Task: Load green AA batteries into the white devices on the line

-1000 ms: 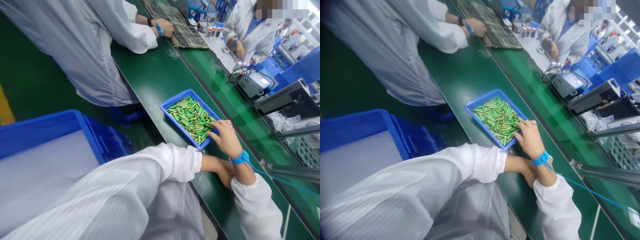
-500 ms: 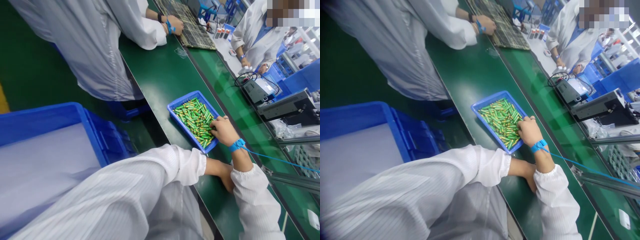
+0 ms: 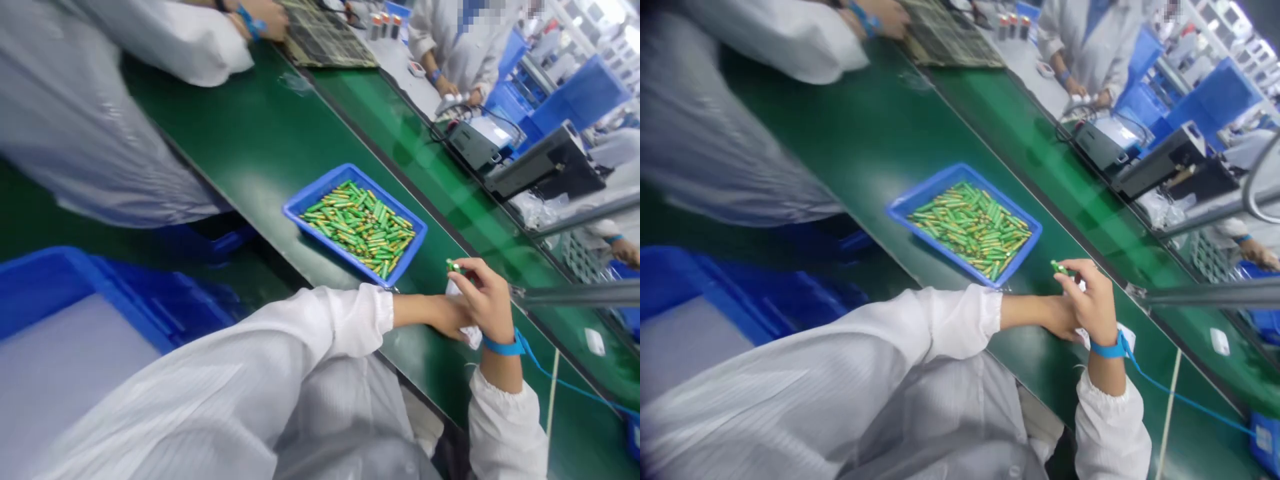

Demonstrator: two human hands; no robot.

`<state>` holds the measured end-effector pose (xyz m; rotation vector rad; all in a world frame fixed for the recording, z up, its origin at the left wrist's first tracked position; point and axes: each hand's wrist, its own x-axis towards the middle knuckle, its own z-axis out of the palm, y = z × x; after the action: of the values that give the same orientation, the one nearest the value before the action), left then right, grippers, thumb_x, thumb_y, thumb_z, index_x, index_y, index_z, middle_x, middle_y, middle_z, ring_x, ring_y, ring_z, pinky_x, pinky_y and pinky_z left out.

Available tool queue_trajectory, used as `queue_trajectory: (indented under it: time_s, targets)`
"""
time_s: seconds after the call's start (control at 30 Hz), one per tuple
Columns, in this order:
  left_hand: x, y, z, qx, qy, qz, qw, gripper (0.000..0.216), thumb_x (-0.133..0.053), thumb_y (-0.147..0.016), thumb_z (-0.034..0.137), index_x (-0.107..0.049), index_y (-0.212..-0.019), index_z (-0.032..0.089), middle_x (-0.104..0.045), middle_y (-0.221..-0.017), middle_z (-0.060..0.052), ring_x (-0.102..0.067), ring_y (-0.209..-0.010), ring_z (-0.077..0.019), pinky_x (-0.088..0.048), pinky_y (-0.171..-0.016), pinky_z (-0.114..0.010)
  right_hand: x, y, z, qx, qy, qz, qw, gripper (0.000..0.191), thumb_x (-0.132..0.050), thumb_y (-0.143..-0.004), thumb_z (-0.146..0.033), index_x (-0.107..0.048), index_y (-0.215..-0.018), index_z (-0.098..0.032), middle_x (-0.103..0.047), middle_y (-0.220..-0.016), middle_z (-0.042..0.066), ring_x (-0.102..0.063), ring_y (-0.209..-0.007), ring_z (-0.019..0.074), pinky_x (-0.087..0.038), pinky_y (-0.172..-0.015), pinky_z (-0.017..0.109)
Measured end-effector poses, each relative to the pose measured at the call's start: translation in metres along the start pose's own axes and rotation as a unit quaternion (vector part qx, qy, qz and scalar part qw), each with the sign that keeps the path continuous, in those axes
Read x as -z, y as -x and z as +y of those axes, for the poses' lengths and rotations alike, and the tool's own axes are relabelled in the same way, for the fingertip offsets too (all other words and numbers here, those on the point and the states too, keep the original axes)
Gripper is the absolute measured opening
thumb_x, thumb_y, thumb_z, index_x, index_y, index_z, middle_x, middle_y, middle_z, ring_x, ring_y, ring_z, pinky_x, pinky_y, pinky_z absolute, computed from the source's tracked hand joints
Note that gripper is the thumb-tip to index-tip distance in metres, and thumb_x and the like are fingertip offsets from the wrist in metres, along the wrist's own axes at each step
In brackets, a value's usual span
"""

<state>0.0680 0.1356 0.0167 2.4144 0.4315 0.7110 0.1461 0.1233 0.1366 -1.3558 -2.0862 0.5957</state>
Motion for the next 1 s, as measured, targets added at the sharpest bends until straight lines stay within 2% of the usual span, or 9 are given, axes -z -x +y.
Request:
queue_trajectory:
  time_s: [0.07, 0.13, 0.2, 0.27, 0.33, 0.47, 0.57, 0.83, 1.0]
  targets:
    - [-0.003, 0.000, 0.000, -0.065, -0.005, -0.015, 0.998, 0.044, -0.084, -0.095, 0.029, -0.073, -0.133, 0.008, -0.076, -0.139, -0.022, -0.066, -0.140, -0.0370, -0.049, -0.126, -0.046, 0.011, 0.050, 0.021, -0.094, -0.015, 0.106, 0.990, 0.029, -0.080, -0.098, -0.049, -0.085, -0.110, -0.023, -0.085, -0.107, 0.008, -0.075, -0.088, 0.0243, -0.060, -0.083, 0.038]
    - [-0.003, 0.001, 0.000, -0.064, -0.006, -0.009, 0.998, 0.049, -0.085, -0.096, 0.029, -0.068, -0.136, 0.008, -0.075, -0.135, -0.024, -0.070, -0.130, -0.0394, -0.052, -0.118, -0.052, 0.013, 0.101, 0.041, -0.176, -0.020, 0.216, 0.960, 0.038, -0.080, -0.095, -0.055, -0.084, -0.111, -0.020, -0.085, -0.104, 0.009, -0.076, -0.090, 0.0261, -0.061, -0.083, 0.039]
    - [-0.002, 0.004, 0.002, -0.044, 0.004, -0.006, 0.999, 0.052, -0.088, -0.095, 0.031, -0.064, -0.136, 0.011, -0.075, -0.130, -0.021, -0.071, -0.124, -0.0380, -0.054, -0.110, -0.049, 0.008, 0.146, 0.055, -0.242, -0.014, 0.296, 0.924, 0.045, -0.081, -0.093, -0.059, -0.084, -0.110, -0.017, -0.084, -0.098, 0.010, -0.075, -0.086, 0.0260, -0.061, -0.079, 0.038]
    - [-0.001, 0.007, 0.005, -0.025, 0.014, -0.005, 1.000, 0.058, -0.091, -0.093, 0.035, -0.061, -0.138, 0.013, -0.074, -0.131, -0.020, -0.070, -0.125, -0.0375, -0.054, -0.107, -0.047, -0.003, 0.178, 0.061, -0.284, -0.014, 0.331, 0.900, 0.046, -0.081, -0.092, -0.059, -0.084, -0.110, -0.016, -0.084, -0.094, 0.010, -0.075, -0.083, 0.0255, -0.061, -0.076, 0.038]
    - [-0.001, 0.009, 0.008, -0.007, 0.019, -0.010, 1.000, 0.063, -0.094, -0.091, 0.039, -0.060, -0.138, 0.014, -0.074, -0.132, -0.019, -0.069, -0.127, -0.0380, -0.054, -0.107, -0.048, -0.016, 0.196, 0.063, -0.307, -0.022, 0.327, 0.894, 0.046, -0.080, -0.093, -0.059, -0.085, -0.109, -0.016, -0.084, -0.094, 0.011, -0.075, -0.080, 0.0254, -0.062, -0.075, 0.037]
    - [-0.002, 0.012, 0.012, 0.010, 0.031, -0.031, 0.999, 0.058, -0.091, -0.093, 0.041, -0.061, -0.136, 0.016, -0.073, -0.130, -0.018, -0.068, -0.128, -0.0378, -0.054, -0.108, -0.049, -0.036, 0.202, 0.062, -0.322, -0.025, 0.299, 0.898, 0.044, -0.075, -0.096, -0.060, -0.085, -0.109, -0.018, -0.085, -0.092, 0.010, -0.074, -0.075, 0.0239, -0.061, -0.072, 0.036]
    - [0.000, 0.012, 0.014, 0.016, 0.037, -0.047, 0.998, 0.052, -0.086, -0.098, 0.043, -0.061, -0.135, 0.017, -0.072, -0.130, -0.017, -0.068, -0.128, -0.0364, -0.054, -0.107, -0.048, -0.043, 0.200, 0.063, -0.321, -0.010, 0.303, 0.897, 0.041, -0.073, -0.097, -0.057, -0.085, -0.107, -0.020, -0.084, -0.092, 0.008, -0.072, -0.073, 0.0221, -0.059, -0.072, 0.035]
    - [0.005, 0.013, 0.015, 0.030, 0.038, -0.071, 0.996, 0.053, -0.084, -0.099, 0.045, -0.061, -0.137, 0.016, -0.072, -0.129, -0.016, -0.067, -0.125, -0.0347, -0.053, -0.108, -0.046, -0.047, 0.198, 0.059, -0.345, 0.024, 0.339, 0.875, 0.035, -0.072, -0.097, -0.055, -0.081, -0.095, -0.021, -0.081, -0.083, 0.006, -0.071, -0.069, 0.0221, -0.054, -0.071, 0.034]
    - [0.005, 0.014, 0.014, 0.026, 0.034, -0.074, 0.996, 0.059, -0.085, -0.099, 0.047, -0.060, -0.143, 0.017, -0.073, -0.129, -0.015, -0.067, -0.126, -0.0356, -0.053, -0.110, -0.048, -0.048, 0.199, 0.057, -0.350, 0.006, 0.331, 0.876, 0.038, -0.071, -0.100, -0.058, -0.079, -0.095, -0.021, -0.081, -0.084, 0.006, -0.072, -0.071, 0.0222, -0.056, -0.073, 0.035]
